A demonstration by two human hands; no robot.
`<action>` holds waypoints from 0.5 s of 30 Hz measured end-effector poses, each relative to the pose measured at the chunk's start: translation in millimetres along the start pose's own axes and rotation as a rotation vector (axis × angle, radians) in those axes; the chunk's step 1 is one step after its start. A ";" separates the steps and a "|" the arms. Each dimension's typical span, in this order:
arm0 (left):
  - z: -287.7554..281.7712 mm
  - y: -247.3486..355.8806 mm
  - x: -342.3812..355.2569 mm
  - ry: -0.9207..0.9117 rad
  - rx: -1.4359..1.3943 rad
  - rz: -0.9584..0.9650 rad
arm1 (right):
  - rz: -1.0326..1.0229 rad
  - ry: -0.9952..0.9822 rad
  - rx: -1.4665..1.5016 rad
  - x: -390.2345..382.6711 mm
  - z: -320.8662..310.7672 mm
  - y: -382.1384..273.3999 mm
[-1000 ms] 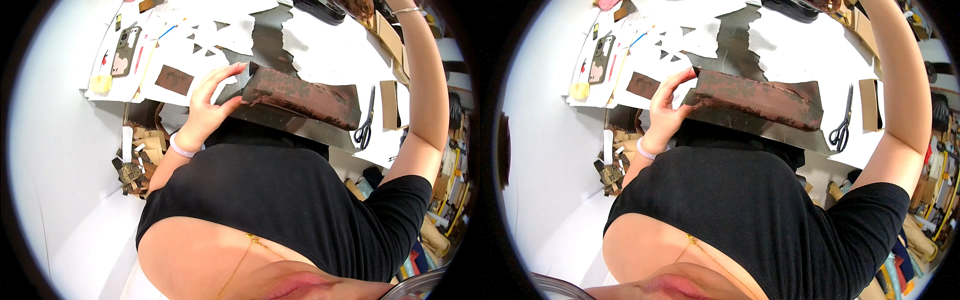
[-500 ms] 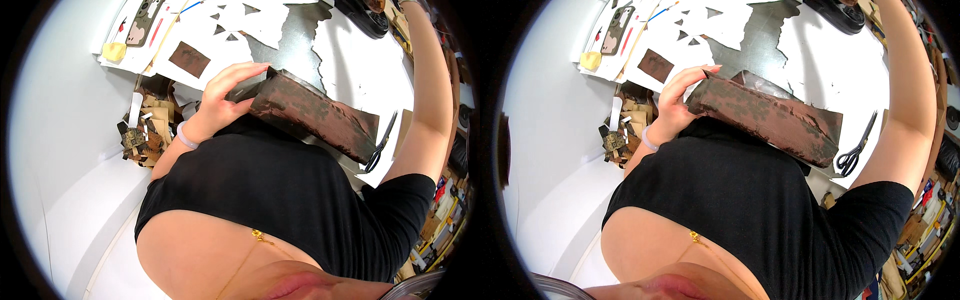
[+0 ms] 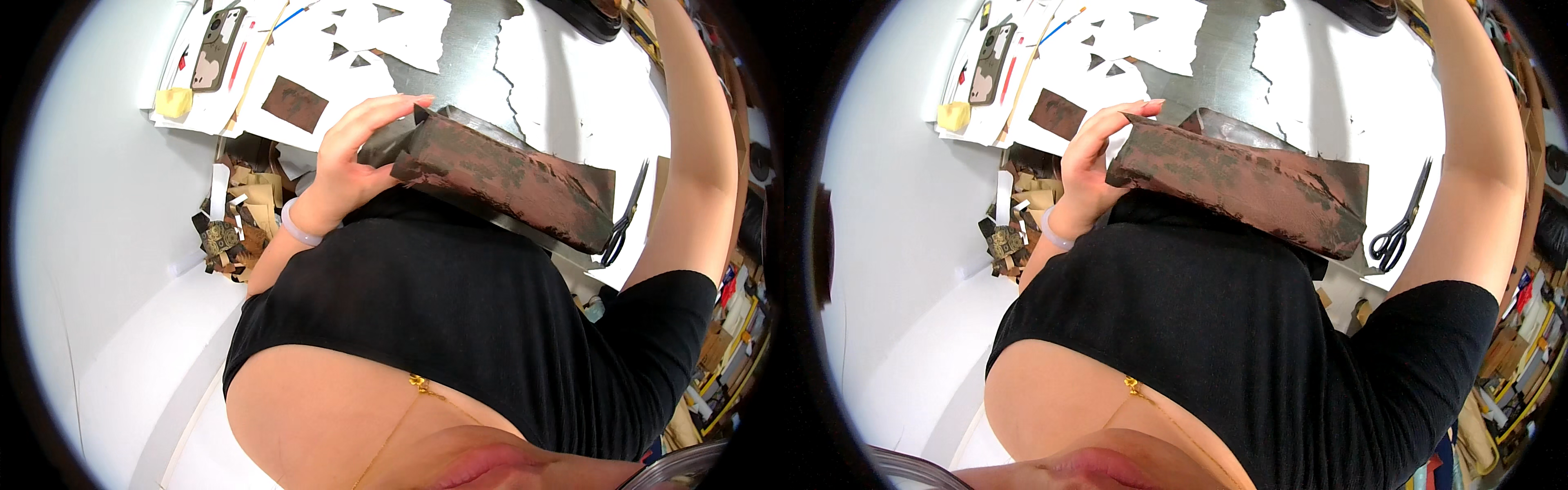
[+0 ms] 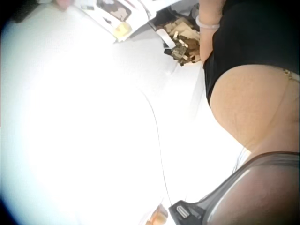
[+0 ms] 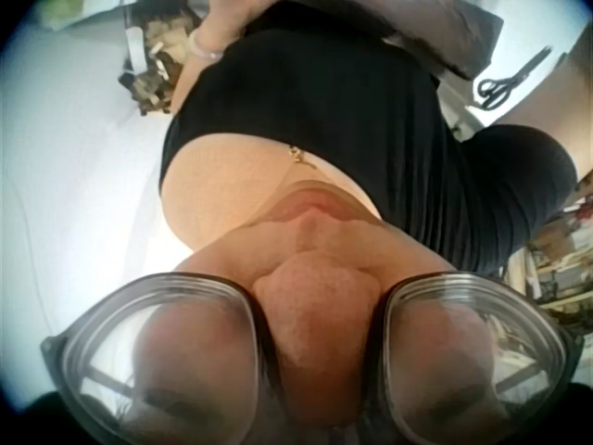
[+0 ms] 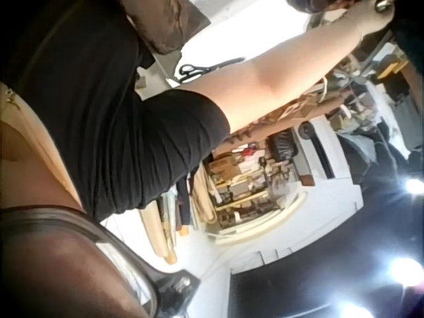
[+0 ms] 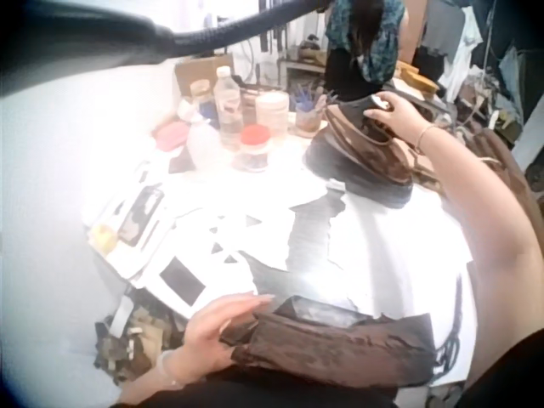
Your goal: The person uses an iron to press a piece of patterned fabric onto the heel of a brown shoe. They then use scissors to trim the excess fabric and fold the edges by hand to create a neat finish. The person repeatedly irons the folded edges to secure them in place.
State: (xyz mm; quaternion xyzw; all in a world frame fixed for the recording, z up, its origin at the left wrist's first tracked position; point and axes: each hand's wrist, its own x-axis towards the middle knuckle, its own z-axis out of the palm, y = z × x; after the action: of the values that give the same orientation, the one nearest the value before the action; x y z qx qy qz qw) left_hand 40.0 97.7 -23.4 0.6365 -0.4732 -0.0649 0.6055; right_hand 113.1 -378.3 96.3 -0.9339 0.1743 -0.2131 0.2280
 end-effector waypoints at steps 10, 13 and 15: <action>-6.9 9.7 -6.8 0.033 -0.153 -0.046 | 0.026 -0.045 -0.081 -5.0 -7.7 5.3; -13.2 18.7 1.7 0.089 -0.094 0.100 | -0.047 -0.035 -0.143 -2.8 -8.8 31.5; -11.9 27.0 14.9 0.094 0.026 0.313 | -0.126 0.111 -0.313 -8.6 -9.5 35.4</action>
State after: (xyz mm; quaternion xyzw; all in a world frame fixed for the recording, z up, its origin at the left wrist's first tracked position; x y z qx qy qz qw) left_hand 41.8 100.9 9.5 0.5652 -0.5385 0.0664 0.6214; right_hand 93.2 -407.5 83.5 -0.9540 0.1587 -0.2483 0.0560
